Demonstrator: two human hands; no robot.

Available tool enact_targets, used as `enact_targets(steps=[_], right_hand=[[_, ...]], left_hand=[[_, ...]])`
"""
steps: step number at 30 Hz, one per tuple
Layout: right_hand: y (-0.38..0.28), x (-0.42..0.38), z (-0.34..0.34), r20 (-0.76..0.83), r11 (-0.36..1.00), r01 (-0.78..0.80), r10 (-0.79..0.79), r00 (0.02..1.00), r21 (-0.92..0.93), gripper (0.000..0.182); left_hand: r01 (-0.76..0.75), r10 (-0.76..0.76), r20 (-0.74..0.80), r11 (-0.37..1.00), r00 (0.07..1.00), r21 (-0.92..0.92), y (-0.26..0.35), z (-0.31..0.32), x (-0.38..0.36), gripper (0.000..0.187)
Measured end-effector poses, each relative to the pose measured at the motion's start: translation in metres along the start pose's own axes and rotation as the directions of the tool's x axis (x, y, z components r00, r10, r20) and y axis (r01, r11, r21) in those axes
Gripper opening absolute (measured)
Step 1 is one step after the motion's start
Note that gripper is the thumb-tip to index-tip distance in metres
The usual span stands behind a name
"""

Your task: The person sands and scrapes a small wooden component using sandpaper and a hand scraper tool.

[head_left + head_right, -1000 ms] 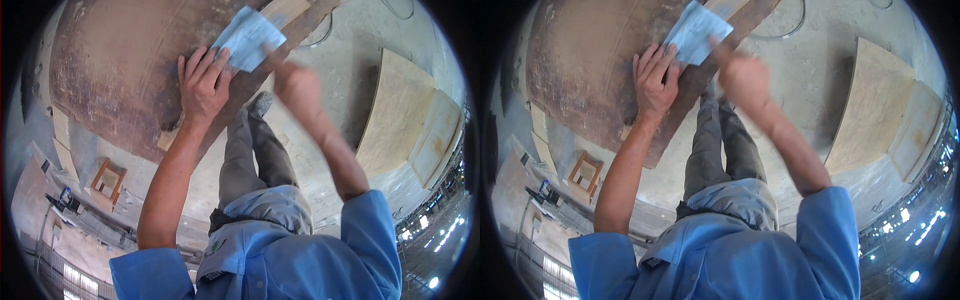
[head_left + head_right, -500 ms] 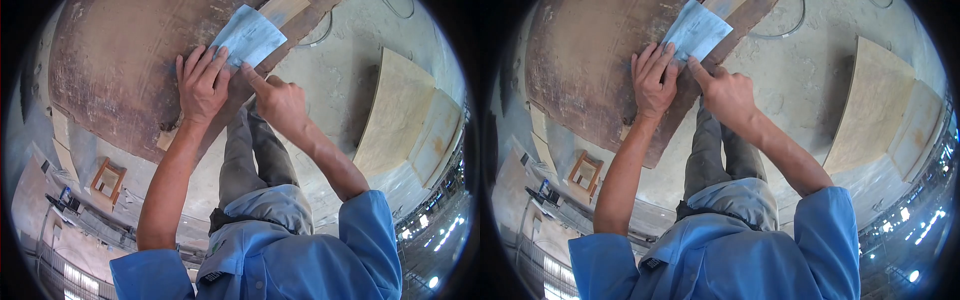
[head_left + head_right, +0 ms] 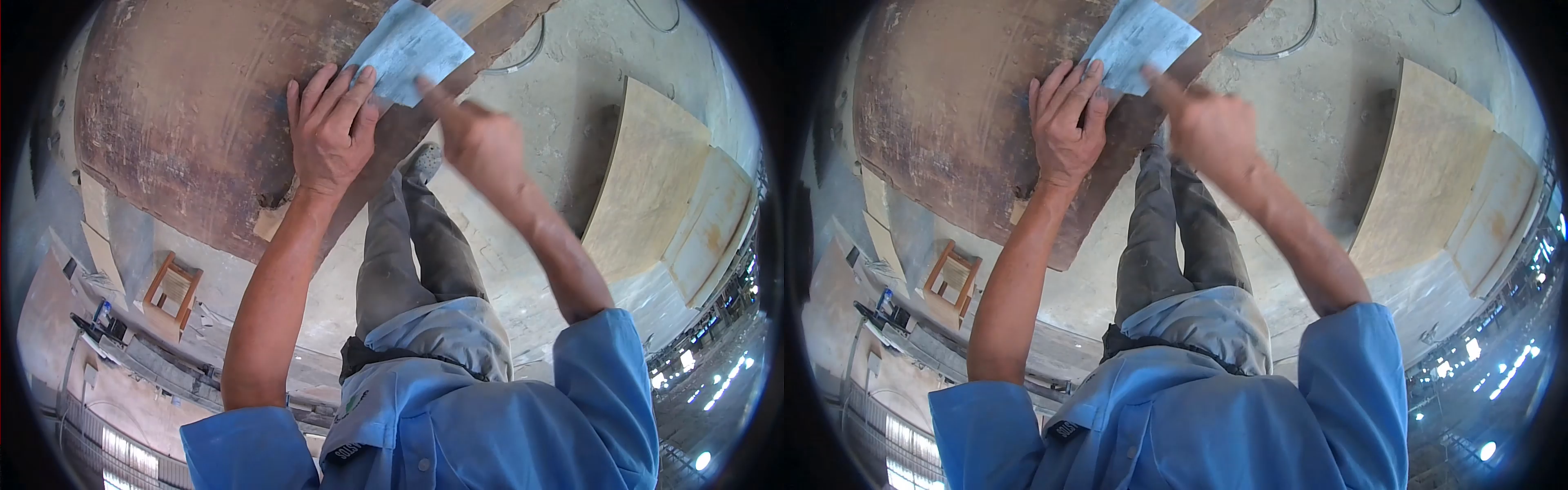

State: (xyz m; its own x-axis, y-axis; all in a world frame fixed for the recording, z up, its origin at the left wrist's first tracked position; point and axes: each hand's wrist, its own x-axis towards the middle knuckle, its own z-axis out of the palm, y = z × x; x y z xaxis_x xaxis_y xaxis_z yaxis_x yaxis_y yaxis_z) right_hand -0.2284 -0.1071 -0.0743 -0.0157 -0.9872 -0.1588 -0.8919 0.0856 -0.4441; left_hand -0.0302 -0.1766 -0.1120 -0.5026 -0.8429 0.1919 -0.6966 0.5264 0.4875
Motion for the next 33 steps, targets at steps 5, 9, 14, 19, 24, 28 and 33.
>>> enact_targets(steps=[5, 9, 14, 19, 24, 28, 33], right_hand=[[-0.009, -0.002, -0.002, 0.052, 1.0, 0.008, -0.007, 0.999, -0.024, 0.06], [0.014, 0.021, -0.009, -0.105, 0.996, -0.057, 0.064, 0.992, 0.07, 0.053], [-0.002, 0.008, -0.005, 0.009, 0.996, 0.048, -0.047, 0.999, -0.074, 0.054], [0.046, 0.054, -0.062, -0.274, 0.997, -0.071, 0.062, 0.96, -0.022, 0.046], [-0.009, -0.012, -0.121, -0.212, 0.83, -0.174, 0.328, 0.921, 0.53, 0.041], [-0.056, -0.063, -0.188, 0.079, 0.254, -0.232, 0.497, 0.864, 0.939, 0.021], [-0.094, -0.108, -0.229, -0.075, 0.05, 0.059, 0.417, 0.906, 0.997, 0.024]], left_hand=[[0.002, -0.002, -0.011, 1.0, 1.0, -0.005, 0.0, 0.001, 0.006, 0.034], [0.012, -0.012, -0.013, 1.0, 1.0, -0.019, 0.0, 0.002, 0.004, 0.035], [0.006, -0.006, -0.005, 1.0, 1.0, -0.003, 0.001, 0.001, 0.009, 0.035], [0.018, -0.018, -0.015, 1.0, 1.0, -0.019, 0.002, 0.0, 0.017, 0.035], [0.016, -0.016, 0.0, 1.0, 1.0, -0.027, 0.002, 0.002, 0.013, 0.038], [0.097, -0.099, -0.005, 0.985, 0.995, -0.145, 0.008, -0.002, 0.026, 0.047], [0.083, -0.128, -0.124, 0.945, 0.984, -0.317, 0.052, -0.052, 0.064, 0.05]])
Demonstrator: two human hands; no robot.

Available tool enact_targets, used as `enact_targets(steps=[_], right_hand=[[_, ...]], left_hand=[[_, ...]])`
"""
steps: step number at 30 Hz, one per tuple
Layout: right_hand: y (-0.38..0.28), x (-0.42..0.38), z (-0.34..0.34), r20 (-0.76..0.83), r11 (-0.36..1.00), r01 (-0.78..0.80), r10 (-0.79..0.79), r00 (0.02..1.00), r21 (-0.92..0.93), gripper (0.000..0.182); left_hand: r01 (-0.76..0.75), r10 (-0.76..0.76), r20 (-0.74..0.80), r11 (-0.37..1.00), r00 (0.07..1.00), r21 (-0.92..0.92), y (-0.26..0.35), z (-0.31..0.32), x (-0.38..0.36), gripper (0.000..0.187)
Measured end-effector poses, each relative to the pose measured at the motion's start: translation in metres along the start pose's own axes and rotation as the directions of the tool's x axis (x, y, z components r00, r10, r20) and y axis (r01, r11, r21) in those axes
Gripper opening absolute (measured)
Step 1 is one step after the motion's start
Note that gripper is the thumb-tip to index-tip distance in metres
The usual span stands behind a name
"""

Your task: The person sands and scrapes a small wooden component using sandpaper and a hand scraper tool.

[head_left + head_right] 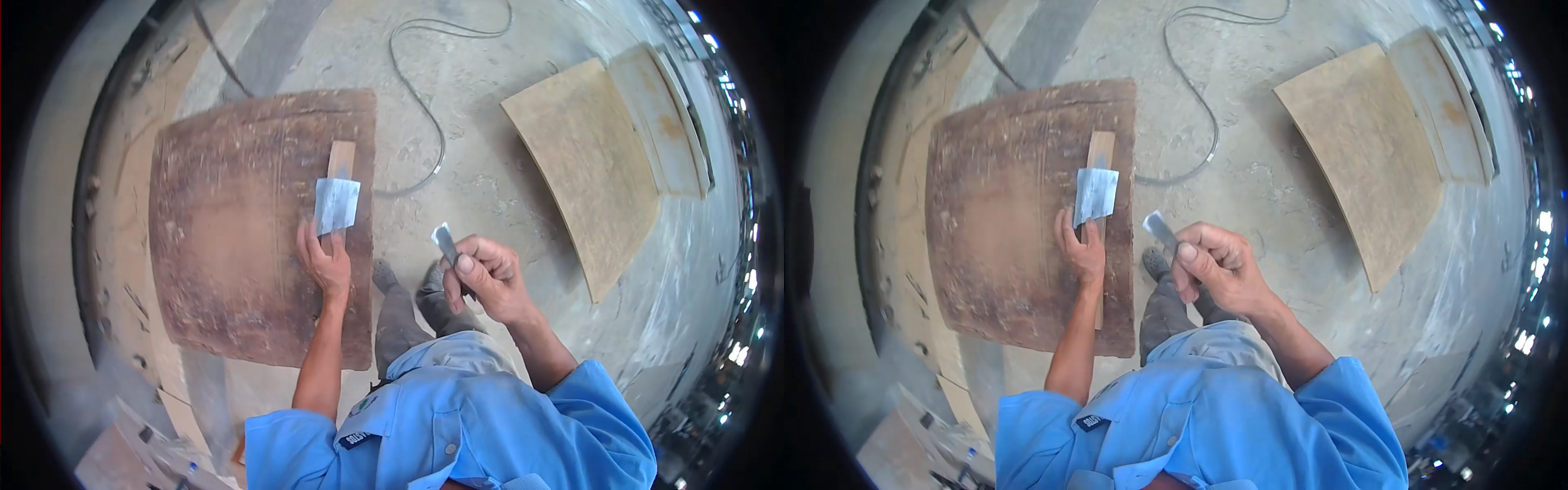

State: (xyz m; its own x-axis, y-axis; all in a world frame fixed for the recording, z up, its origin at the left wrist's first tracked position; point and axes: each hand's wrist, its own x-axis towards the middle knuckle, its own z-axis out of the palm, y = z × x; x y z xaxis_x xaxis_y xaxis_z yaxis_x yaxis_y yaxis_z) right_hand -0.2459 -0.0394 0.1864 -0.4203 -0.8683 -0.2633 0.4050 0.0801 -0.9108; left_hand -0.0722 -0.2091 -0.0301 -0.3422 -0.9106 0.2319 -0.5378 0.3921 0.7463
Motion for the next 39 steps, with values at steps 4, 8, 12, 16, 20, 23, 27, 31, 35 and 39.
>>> enact_targets(steps=[4, 8, 12, 16, 20, 23, 27, 31, 35, 39], right_hand=[[-0.026, -0.029, 0.003, 0.076, 0.957, -0.023, 0.001, 0.997, 0.288, 0.023], [-0.055, -0.056, 0.01, 0.312, 0.751, -0.202, -0.005, 0.95, 0.628, 0.028], [-0.082, -0.097, 0.001, 0.46, 0.701, -0.323, -0.008, 0.888, 0.635, 0.03], [-0.102, -0.128, -0.023, 0.431, 0.762, -0.247, -0.047, 0.901, 0.599, 0.033], [-0.108, -0.163, -0.061, 0.444, 0.734, -0.152, -0.221, 0.868, 0.662, 0.032], [-0.106, -0.191, -0.095, 0.415, 0.713, -0.066, -0.327, 0.849, 0.698, 0.031], [-0.112, -0.219, -0.121, 0.386, 0.704, 0.035, -0.43, 0.816, 0.709, 0.031], [-0.118, -0.239, -0.132, 0.358, 0.702, 0.096, -0.47, 0.806, 0.705, 0.032], [-0.13, -0.258, -0.143, 0.303, 0.783, 0.19, -0.435, 0.848, 0.593, 0.034], [-0.135, -0.266, -0.152, 0.33, 0.803, 0.185, -0.426, 0.842, 0.567, 0.033]], left_hand=[[0.166, -0.016, 0.239, 0.767, 0.971, -0.62, 0.116, -0.042, 0.017, 0.054], [0.093, 0.241, 0.242, 0.5, 0.94, -0.861, 0.255, -0.105, 0.006, 0.068], [-0.023, 0.479, 0.17, 0.371, 0.861, -0.928, 0.303, -0.12, -0.024, 0.074], [-0.251, 0.568, 0.018, 0.391, 0.823, -0.885, 0.348, -0.114, -0.043, 0.063], [-0.505, 0.763, -0.101, 0.316, 0.639, -0.803, 0.386, -0.085, -0.061, 0.058], [-0.551, 0.821, -0.115, 0.264, 0.559, -0.792, 0.417, -0.065, -0.086, 0.051], [-0.552, 0.833, -0.123, 0.24, 0.54, -0.799, 0.445, -0.051, -0.109, 0.05], [-0.518, 0.827, -0.12, 0.223, 0.549, -0.826, 0.48, -0.054, -0.132, 0.055], [-0.593, 0.891, -0.124, 0.183, 0.438, -0.784, 0.489, -0.056, -0.129, 0.053], [-0.68, 0.931, -0.115, 0.165, 0.347, -0.715, 0.503, -0.066, -0.13, 0.045]])
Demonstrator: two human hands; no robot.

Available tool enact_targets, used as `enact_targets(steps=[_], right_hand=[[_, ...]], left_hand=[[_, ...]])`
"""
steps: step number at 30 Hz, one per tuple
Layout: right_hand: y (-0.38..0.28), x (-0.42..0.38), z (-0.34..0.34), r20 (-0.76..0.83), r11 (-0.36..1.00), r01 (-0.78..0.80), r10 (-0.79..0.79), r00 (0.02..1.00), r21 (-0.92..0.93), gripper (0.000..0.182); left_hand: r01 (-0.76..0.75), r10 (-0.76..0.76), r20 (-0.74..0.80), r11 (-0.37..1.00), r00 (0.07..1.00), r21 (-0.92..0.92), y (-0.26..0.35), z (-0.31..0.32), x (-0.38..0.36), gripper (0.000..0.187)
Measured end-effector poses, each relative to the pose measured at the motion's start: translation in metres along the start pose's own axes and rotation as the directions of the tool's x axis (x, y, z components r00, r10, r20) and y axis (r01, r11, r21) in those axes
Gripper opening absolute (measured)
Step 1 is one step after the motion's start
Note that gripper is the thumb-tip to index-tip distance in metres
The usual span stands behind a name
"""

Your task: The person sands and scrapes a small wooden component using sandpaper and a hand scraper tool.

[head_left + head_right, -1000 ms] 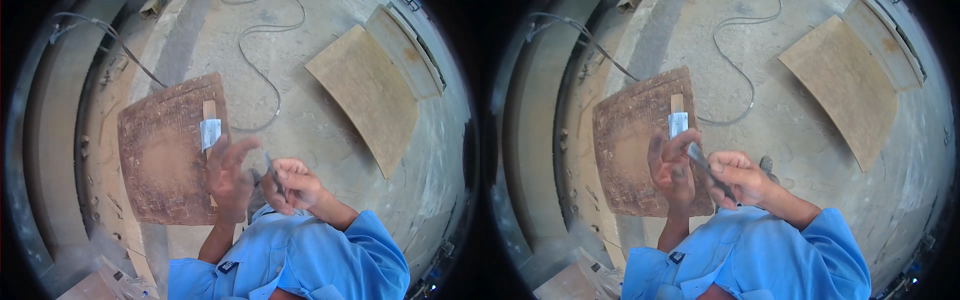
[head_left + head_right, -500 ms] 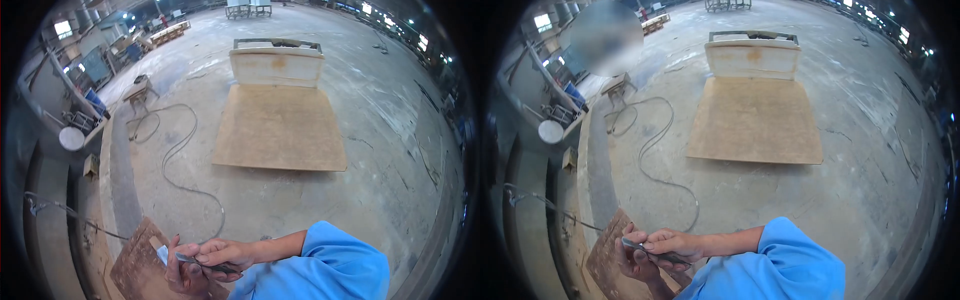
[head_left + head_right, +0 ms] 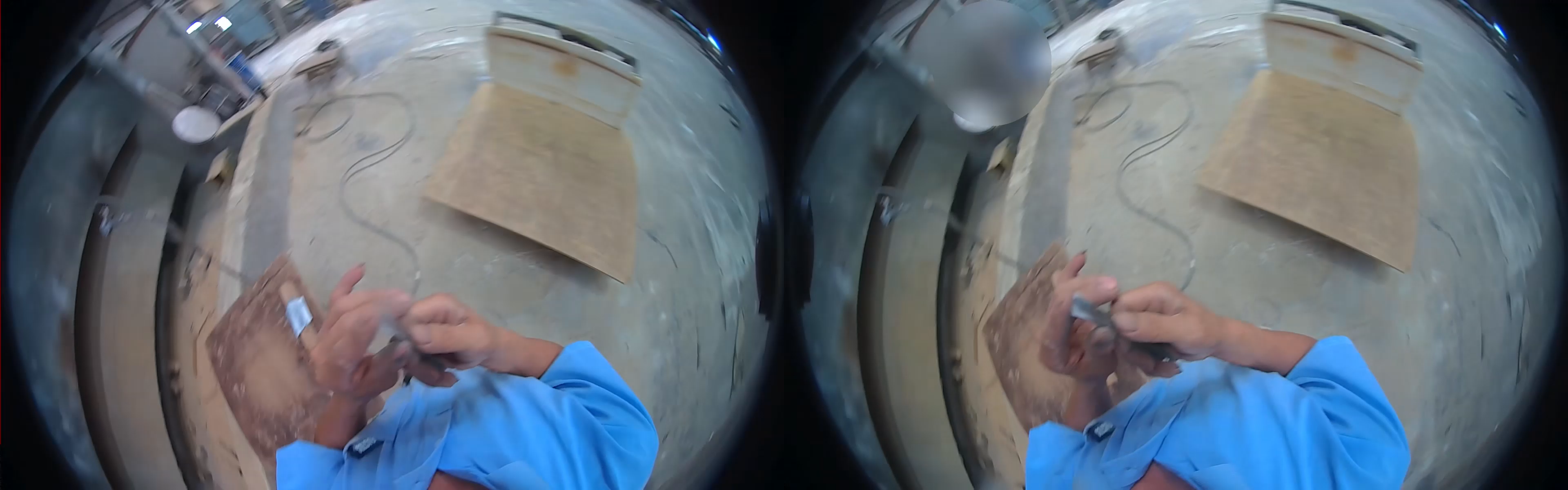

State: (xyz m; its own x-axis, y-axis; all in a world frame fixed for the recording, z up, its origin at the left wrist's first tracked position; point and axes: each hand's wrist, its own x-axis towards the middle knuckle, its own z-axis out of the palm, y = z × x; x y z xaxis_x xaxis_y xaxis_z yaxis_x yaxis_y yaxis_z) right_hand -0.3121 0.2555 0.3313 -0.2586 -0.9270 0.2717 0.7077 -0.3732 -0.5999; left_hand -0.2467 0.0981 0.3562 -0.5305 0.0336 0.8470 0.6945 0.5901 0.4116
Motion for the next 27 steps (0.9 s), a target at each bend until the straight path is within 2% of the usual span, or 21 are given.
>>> enact_targets(steps=[2, 4, 6, 9, 11, 12, 14, 23, 26, 27], right_hand=[[0.003, -0.005, -0.006, 0.023, 1.0, 0.009, -0.01, 1.0, 0.004, 0.032], [0.009, -0.007, -0.015, 0.055, 0.999, 0.042, -0.043, 0.998, 0.014, 0.032], [0.003, -0.027, -0.02, 0.048, 0.993, 0.076, -0.072, 0.996, -0.09, 0.032], [0.009, -0.022, -0.026, 0.047, 0.932, 0.219, -0.214, 0.976, -0.289, 0.03], [0.016, -0.013, -0.028, 0.05, 0.87, 0.307, -0.312, 0.949, -0.385, 0.029], [0.02, -0.011, -0.029, 0.047, 0.85, 0.319, -0.33, 0.943, -0.419, 0.028], [0.024, -0.009, -0.032, 0.043, 0.805, 0.34, -0.366, 0.93, -0.486, 0.028], [0.029, -0.011, -0.036, 0.014, 0.835, 0.282, -0.313, 0.95, -0.472, 0.03], [0.026, -0.009, -0.036, -0.019, 0.752, 0.274, -0.356, 0.934, -0.599, 0.03], [0.025, -0.009, -0.037, -0.018, 0.759, 0.279, -0.357, 0.934, -0.589, 0.029]], left_hand=[[-0.004, -0.001, 0.064, 0.996, 0.998, 0.084, 0.006, 0.0, -0.002, 0.044], [-0.034, 0.036, -0.02, 0.995, 0.999, 0.089, 0.006, 0.008, -0.012, 0.045], [-0.08, 0.084, -0.041, 0.992, 0.996, 0.099, 0.015, 0.026, -0.018, 0.045], [0.04, -0.036, -0.064, 0.997, 0.997, 0.068, 0.021, 0.027, -0.02, 0.04], [0.099, -0.104, -0.123, 0.994, 0.987, -0.047, 0.018, 0.024, -0.026, 0.035], [0.124, -0.139, -0.148, 0.987, 0.979, -0.106, 0.017, 0.023, -0.03, 0.032], [0.148, -0.163, -0.152, 0.984, 0.975, -0.103, 0.016, 0.021, -0.033, 0.027], [0.232, -0.262, -0.149, 0.954, 0.954, -0.19, 0.023, 0.021, -0.034, 0.02], [0.23, -0.256, -0.123, 0.954, 0.959, -0.192, 0.022, 0.022, -0.03, 0.021], [0.227, -0.251, -0.114, 0.955, 0.961, -0.19, 0.021, 0.024, -0.029, 0.021]])
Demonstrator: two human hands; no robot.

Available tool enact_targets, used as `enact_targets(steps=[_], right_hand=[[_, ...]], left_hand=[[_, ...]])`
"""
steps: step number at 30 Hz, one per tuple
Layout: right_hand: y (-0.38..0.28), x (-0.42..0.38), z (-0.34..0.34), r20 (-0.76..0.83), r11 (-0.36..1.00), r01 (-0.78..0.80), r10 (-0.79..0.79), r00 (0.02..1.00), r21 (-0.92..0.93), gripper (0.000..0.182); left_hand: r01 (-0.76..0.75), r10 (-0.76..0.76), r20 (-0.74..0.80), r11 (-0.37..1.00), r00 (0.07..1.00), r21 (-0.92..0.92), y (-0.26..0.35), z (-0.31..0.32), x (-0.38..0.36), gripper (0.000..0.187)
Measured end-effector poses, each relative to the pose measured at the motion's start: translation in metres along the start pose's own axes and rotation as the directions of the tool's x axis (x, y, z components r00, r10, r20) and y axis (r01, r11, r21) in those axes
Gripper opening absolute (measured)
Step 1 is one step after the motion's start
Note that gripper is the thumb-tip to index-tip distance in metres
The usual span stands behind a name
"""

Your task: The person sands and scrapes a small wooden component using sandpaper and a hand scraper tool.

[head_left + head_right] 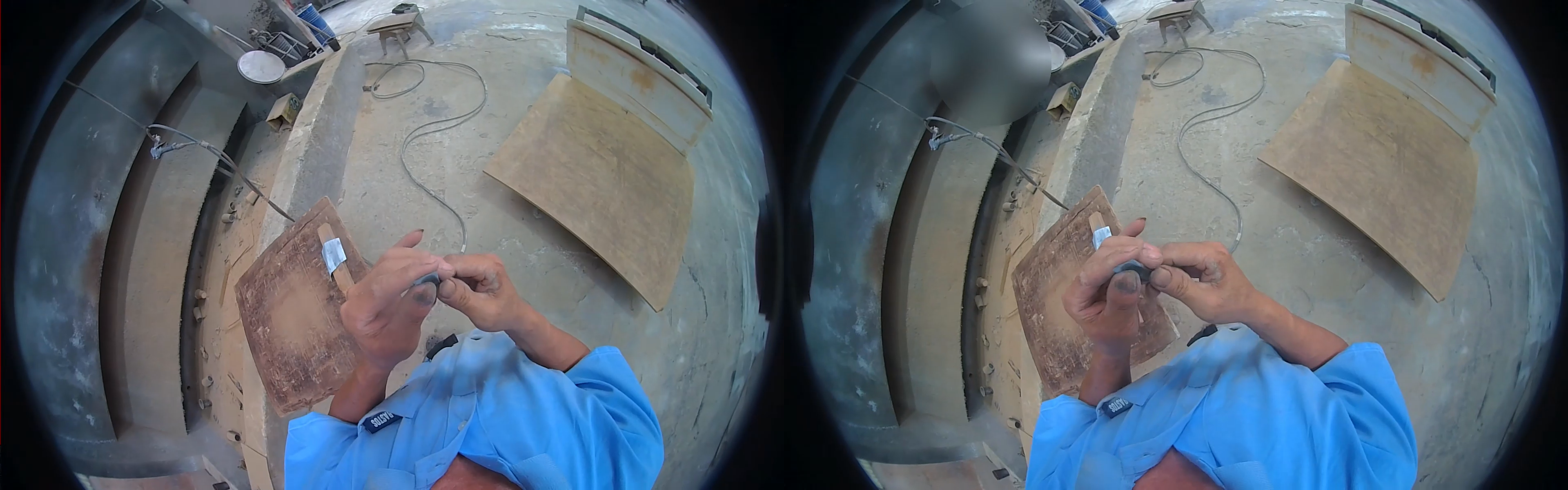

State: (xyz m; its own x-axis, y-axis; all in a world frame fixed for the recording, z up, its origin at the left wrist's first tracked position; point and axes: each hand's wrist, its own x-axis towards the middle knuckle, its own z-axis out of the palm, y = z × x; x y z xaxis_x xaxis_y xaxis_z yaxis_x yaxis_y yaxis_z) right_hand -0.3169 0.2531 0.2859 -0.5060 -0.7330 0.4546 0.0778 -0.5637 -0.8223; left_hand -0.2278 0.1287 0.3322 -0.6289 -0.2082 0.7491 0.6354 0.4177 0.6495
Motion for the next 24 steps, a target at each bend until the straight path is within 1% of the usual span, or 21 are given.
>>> enact_targets(steps=[2, 3, 5, 6, 8, 9, 12, 14, 15, 17, 20, 23, 24], right_hand=[[0.0, 0.001, -0.003, 0.001, 1.0, 0.005, -0.005, 1.0, 0.027, 0.028], [0.002, 0.001, -0.008, 0.058, 0.996, -0.031, 0.026, 0.998, 0.088, 0.028], [0.007, 0.0, -0.018, 0.178, 0.973, -0.111, 0.075, 0.981, 0.204, 0.028], [0.012, -0.002, -0.019, 0.186, 0.941, -0.158, 0.104, 0.977, 0.298, 0.029], [0.019, -0.003, -0.017, 0.214, 0.846, -0.242, 0.155, 0.964, 0.476, 0.029], [0.017, -0.002, -0.016, 0.177, 0.886, -0.206, 0.144, 0.974, 0.415, 0.03], [0.014, -0.001, -0.017, 0.075, 0.964, -0.112, 0.097, 0.992, 0.24, 0.033], [0.018, -0.001, -0.017, 0.01, 0.986, -0.068, 0.067, 0.998, 0.15, 0.034], [0.02, 0.0, -0.018, 0.0, 0.988, -0.072, 0.073, 0.997, 0.138, 0.034], [0.025, 0.003, -0.017, -0.021, 0.99, -0.082, 0.085, 0.996, 0.112, 0.035], [0.024, -0.001, -0.027, 0.031, 0.986, -0.142, 0.14, 0.99, 0.082, 0.035], [0.039, 0.0, -0.032, 0.014, 0.995, -0.094, 0.093, 0.996, 0.043, 0.036], [0.041, 0.0, -0.034, 0.016, 0.994, -0.099, 0.099, 0.995, 0.044, 0.035]], left_hand=[[0.052, -0.052, 0.026, 0.999, 0.998, 0.002, 0.001, 0.002, 0.003, 0.023], [0.079, -0.079, 0.039, 0.997, 0.996, 0.004, 0.001, 0.003, 0.004, 0.025], [0.197, -0.194, 0.072, 0.98, 0.978, -0.035, 0.0, 0.001, 0.007, 0.026], [0.255, -0.249, 0.09, 0.966, 0.964, -0.053, -0.002, 0.001, 0.008, 0.026], [0.265, -0.259, 0.066, 0.96, 0.964, -0.093, -0.006, 0.002, 0.009, 0.026], [0.269, -0.264, 0.054, 0.957, 0.963, -0.112, -0.008, 0.001, 0.01, 0.026], [0.212, -0.211, 0.023, 0.977, 0.977, -0.031, -0.012, 0.0, 0.012, 0.024], [0.186, -0.188, 0.022, 0.98, 0.982, 0.071, -0.013, 0.0, 0.015, 0.025], [0.176, -0.18, 0.023, 0.977, 0.983, 0.122, -0.014, 0.0, 0.016, 0.026], [0.129, -0.137, 0.04, 0.979, 0.99, 0.158, -0.016, -0.001, 0.017, 0.025], [0.079, -0.094, 0.059, 0.972, 0.994, 0.222, -0.016, 0.005, 0.016, 0.024], [0.048, -0.072, 0.076, 0.957, 0.994, 0.286, -0.021, 0.008, 0.016, 0.025], [0.04, -0.067, 0.08, 0.951, 0.994, 0.306, -0.023, 0.01, 0.016, 0.025]])
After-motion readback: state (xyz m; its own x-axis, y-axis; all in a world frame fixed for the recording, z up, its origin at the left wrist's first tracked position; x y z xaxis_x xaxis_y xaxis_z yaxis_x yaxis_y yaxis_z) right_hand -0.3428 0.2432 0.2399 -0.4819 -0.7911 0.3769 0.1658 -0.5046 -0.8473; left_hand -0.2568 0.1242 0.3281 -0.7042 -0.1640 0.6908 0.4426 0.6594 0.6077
